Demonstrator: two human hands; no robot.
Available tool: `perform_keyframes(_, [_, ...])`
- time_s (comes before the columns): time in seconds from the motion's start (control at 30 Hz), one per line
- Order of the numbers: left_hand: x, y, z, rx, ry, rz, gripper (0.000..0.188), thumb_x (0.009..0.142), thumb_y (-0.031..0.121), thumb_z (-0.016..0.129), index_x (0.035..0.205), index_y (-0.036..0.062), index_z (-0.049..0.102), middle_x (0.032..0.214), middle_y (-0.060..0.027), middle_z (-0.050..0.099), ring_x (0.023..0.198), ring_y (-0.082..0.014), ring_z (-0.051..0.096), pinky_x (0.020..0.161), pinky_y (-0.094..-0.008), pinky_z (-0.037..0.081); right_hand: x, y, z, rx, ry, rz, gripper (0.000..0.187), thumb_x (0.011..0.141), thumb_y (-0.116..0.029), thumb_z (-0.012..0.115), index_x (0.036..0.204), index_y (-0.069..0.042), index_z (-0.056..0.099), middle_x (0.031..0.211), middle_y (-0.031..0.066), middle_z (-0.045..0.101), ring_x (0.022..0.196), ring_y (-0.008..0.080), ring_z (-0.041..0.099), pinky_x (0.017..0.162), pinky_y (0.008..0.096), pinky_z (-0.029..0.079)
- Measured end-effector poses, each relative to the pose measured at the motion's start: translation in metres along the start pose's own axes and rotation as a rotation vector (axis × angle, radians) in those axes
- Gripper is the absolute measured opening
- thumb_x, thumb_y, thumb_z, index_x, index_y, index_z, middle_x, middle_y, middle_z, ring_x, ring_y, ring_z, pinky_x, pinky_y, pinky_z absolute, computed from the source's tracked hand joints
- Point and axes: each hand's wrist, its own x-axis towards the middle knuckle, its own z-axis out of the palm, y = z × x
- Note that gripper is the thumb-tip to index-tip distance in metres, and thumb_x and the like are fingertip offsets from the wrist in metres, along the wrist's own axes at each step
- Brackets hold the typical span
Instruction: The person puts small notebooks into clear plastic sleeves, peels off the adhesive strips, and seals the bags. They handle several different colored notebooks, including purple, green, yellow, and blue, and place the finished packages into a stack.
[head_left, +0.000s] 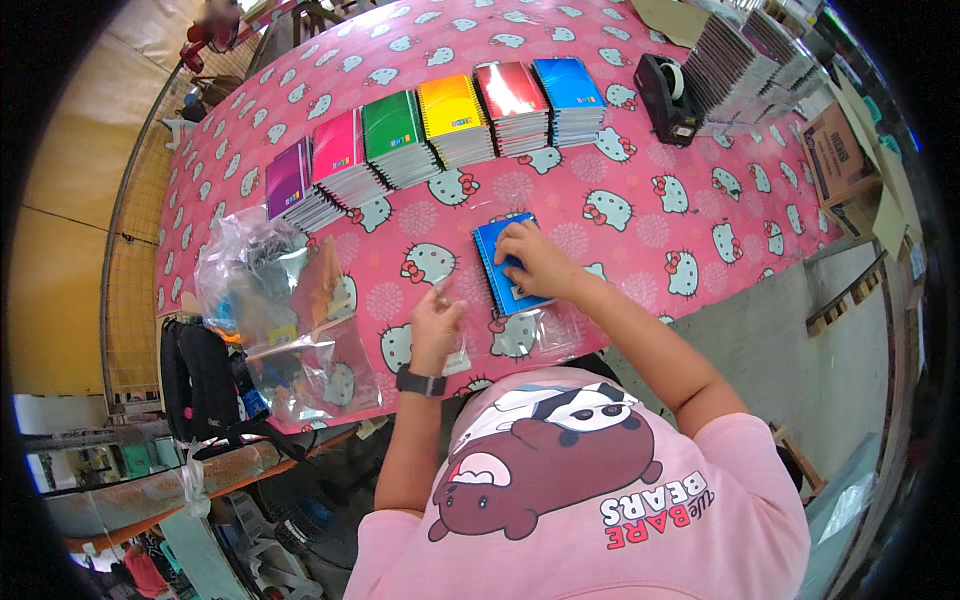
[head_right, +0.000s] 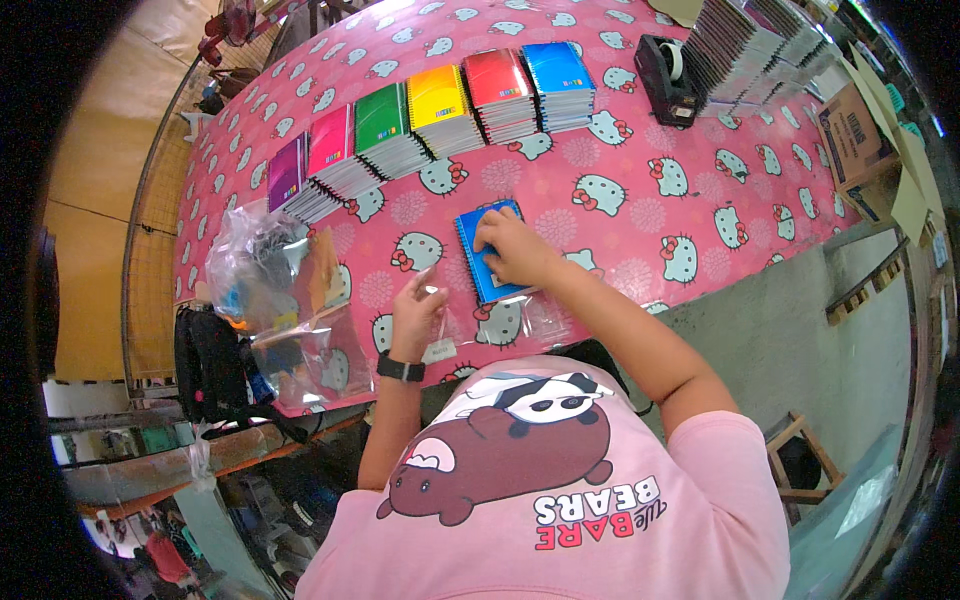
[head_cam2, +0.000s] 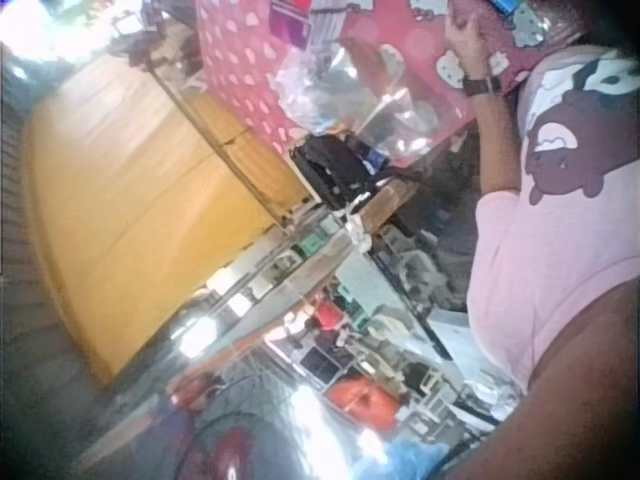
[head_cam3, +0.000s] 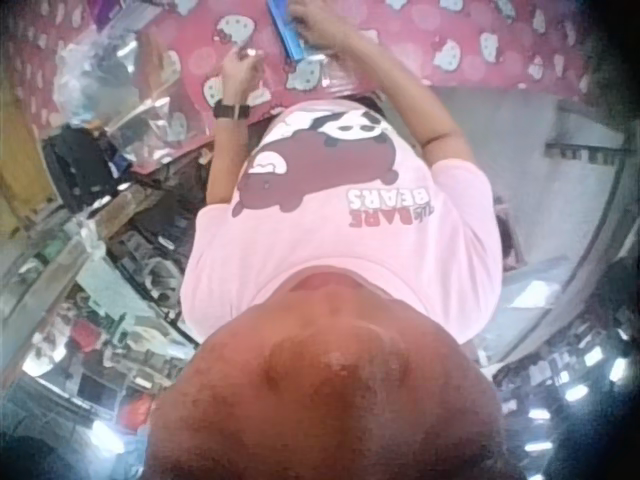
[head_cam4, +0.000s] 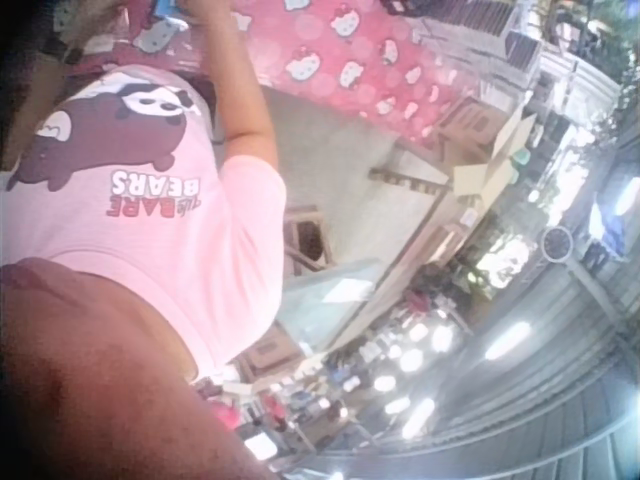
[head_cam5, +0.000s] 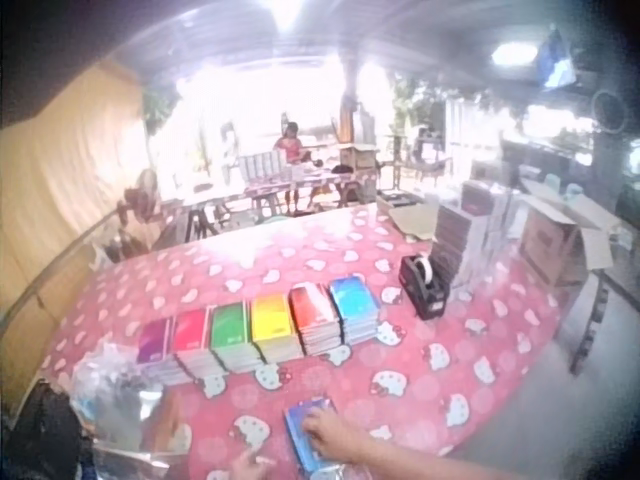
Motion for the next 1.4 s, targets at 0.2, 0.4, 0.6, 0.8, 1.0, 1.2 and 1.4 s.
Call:
perform_keyframes(0.2, [-0.008, 0.027, 0.072, 0.711, 0.098, 0.88, 0.042, 0.074, 0.001, 0.059, 0.116, 0.0046, 0.057, 0.093, -0.017, 0.059, 0.079, -0.0248, 0.06, 0.068, -0.0332, 0.048, 0.033, -0.02, -0.006, 0.025, -0.017, 0.371, 0.034, 0.069, -0.033, 0.068, 0.065, 0.0, 0.064, 0.073, 0.0172, 0.06, 0.069, 0.032, 0.059, 0.067, 0.0406, 0.048])
perform_keyframes(0.4, [-0.004, 0.033, 0.036, 0.395, -0.117, 0.455, 0.03, 0.085, 0.007, 0.056, 0.113, -0.0005, 0.057, 0.104, -0.0128, 0.059, 0.09, -0.0167, 0.057, 0.078, -0.0278, 0.045, 0.034, 0.015, -0.001, 0.168, -0.02, 0.53, 0.023, 0.068, -0.024, 0.066, 0.071, -0.001, 0.067, 0.068, 0.0172, 0.064, 0.064, 0.0307, 0.063, 0.063, 0.0393, 0.049])
perform_keyframes(0.6, [0.021, -0.007, 0.044, 0.64, -0.056, 0.799, 0.044, 0.09, 0.017, 0.047, 0.131, 0.0041, 0.043, 0.138, -0.0159, 0.037, 0.128, -0.0338, 0.033, 0.103, -0.0439, 0.025, 0.028, 0.014, -0.016, 0.286, -0.141, 0.322, 0.021, 0.068, -0.013, 0.063, 0.085, -0.003, 0.068, 0.086, 0.0138, 0.067, 0.082, 0.0282, 0.063, 0.076, 0.0338, 0.049])
perform_keyframes(0.8, [0.029, -0.009, 0.043, 0.664, -0.062, 0.767, 0.06, 0.092, 0.031, 0.04, 0.141, 0.0028, 0.021, 0.146, -0.0195, 0.018, 0.136, -0.0342, 0.016, 0.108, -0.0468, 0.012, -0.022, 0.01, -0.036, -0.37, -0.231, 0.094, 0.082, 0.068, -0.036, 0.071, 0.138, -0.017, 0.033, 0.147, 0.0034, 0.024, 0.136, 0.0358, 0.014, 0.1, 0.0595, 0.024])
perform_keyframes(1.0, [0.037, -0.009, 0.041, 0.64, -0.281, 0.666, 0.065, 0.093, 0.036, 0.034, 0.143, 0.0045, 0.007, 0.149, -0.0174, 0.001, 0.138, -0.034, 0.001, 0.108, -0.0526, 0.003, -0.029, 0.018, -0.015, -0.298, -0.191, 0.297, 0.1, 0.059, -0.063, 0.067, 0.142, -0.025, 0.025, 0.149, 0.0, 0.017, 0.136, 0.0408, 0.004, 0.097, 0.0711, 0.014])
perform_keyframes(1.2, [0.037, -0.004, 0.037, 0.7, -0.352, 0.688, 0.064, 0.092, 0.033, 0.04, 0.144, 0.0089, 0.011, 0.15, -0.0125, 0.004, 0.138, -0.0341, 0.0, 0.106, -0.0566, 0.001, -0.02, 0.005, -0.011, -0.294, -0.251, 0.403, 0.106, 0.054, -0.064, 0.069, 0.142, -0.026, 0.024, 0.151, 0.0009, 0.01, 0.137, 0.0396, 0.002, 0.098, 0.0699, 0.012])
perform_keyframes(1.4, [0.05, 0.014, 0.042, 0.969, -0.36, 0.651, 0.064, 0.083, 0.04, 0.056, 0.139, 0.0219, 0.031, 0.15, -0.0014, 0.014, 0.137, -0.0393, 0.0, 0.101, -0.0665, 0.003, -0.018, 0.009, -0.002, -0.259, -0.166, 0.366, 0.116, 0.05, -0.06, 0.075, 0.143, -0.023, 0.017, 0.151, 0.006, 0.008, 0.136, 0.0416, 0.006, 0.095, 0.0724, 0.015])
